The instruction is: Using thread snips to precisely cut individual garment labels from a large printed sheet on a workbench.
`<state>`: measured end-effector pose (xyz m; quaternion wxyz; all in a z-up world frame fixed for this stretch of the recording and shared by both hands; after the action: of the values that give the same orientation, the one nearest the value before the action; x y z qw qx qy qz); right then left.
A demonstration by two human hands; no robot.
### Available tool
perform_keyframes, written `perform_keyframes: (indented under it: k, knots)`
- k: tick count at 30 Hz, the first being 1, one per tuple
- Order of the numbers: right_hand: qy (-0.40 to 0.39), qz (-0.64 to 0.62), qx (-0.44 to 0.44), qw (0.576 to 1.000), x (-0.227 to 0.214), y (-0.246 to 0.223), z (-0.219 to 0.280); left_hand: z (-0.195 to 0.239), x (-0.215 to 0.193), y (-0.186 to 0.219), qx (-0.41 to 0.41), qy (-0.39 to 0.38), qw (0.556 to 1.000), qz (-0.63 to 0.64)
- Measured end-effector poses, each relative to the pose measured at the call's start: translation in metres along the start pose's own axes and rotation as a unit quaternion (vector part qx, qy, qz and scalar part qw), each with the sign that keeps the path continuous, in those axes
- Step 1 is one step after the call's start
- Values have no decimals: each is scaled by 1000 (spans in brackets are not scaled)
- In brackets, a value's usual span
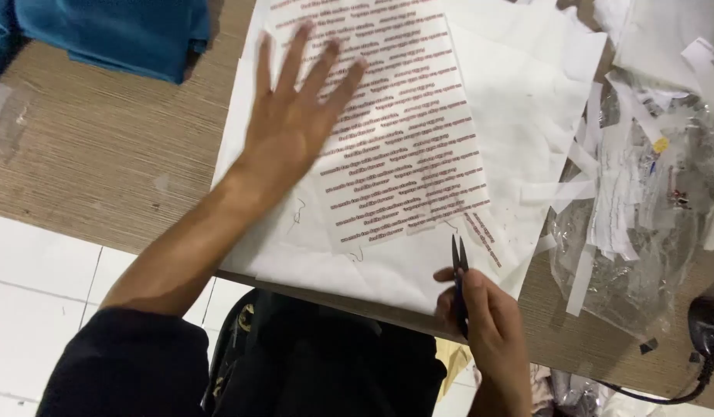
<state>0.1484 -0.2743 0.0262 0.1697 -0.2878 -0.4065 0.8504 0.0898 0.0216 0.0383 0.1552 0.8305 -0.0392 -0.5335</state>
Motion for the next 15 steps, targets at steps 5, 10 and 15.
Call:
perform_keyframes:
  k: [5,10,15]
  knots:
    - [23,24,39,999,4,-7,-22,10,29,49,-172,-125,925,315]
    - [30,44,85,995,-1,-3,-37,19,29,91,57,-67,989,119]
    - [-6,83,93,992,6,-8,-46,20,21,91,91,-37,976,194]
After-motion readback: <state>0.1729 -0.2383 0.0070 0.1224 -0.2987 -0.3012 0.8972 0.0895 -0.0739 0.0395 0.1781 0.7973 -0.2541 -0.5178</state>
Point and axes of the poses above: each hand's wrist, its own z-axis away from the middle knuckle, its own x-axis out of the palm, y = z × x, the point moved 10 cm from there along -z, towards the middle knuckle, and after that the axes turned 10 degrees about z, right-handed, at the moved point
